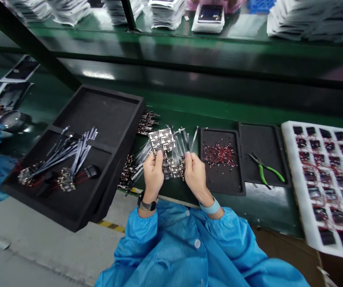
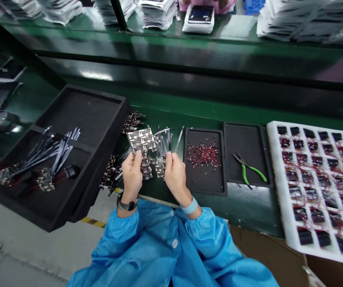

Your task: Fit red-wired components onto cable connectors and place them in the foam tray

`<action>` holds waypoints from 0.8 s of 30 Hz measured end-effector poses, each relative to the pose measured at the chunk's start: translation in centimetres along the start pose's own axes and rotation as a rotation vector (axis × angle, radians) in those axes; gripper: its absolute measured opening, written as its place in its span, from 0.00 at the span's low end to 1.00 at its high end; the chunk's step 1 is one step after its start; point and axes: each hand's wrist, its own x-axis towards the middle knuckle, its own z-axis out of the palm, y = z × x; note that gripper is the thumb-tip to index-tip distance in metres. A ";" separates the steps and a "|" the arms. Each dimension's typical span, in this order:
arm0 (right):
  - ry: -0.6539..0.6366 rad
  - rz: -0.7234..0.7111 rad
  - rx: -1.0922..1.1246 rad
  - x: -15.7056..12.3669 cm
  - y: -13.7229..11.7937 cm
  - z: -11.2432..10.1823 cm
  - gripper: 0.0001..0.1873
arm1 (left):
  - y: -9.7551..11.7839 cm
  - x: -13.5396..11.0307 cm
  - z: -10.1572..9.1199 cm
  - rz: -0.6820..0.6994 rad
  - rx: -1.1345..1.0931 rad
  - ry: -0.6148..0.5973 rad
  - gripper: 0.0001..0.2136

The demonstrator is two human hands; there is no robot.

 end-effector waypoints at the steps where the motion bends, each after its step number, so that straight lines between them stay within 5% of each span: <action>1: -0.045 -0.012 -0.061 0.1 0.0 0.0 0.21 | 0.3 0.1 -0.3 -0.006 -0.014 -0.007 0.17; 11: -0.168 -0.055 -0.507 -0.2 -0.8 -0.1 0.15 | 1.7 -0.1 -2.7 -0.054 -0.126 0.031 0.18; 17: -0.025 -0.152 -0.632 -0.5 -0.7 -0.5 0.18 | 1.7 -0.4 -3.1 -0.042 -0.118 -0.017 0.19; 20: -0.016 -0.150 -0.314 -0.1 -1.2 -1.2 0.20 | 1.0 -0.5 -2.8 -0.051 -0.098 -0.079 0.18; 24: -0.190 0.042 0.362 1.3 -2.6 -1.8 0.25 | 0.5 -1.1 -1.9 -0.051 -0.002 -0.222 0.16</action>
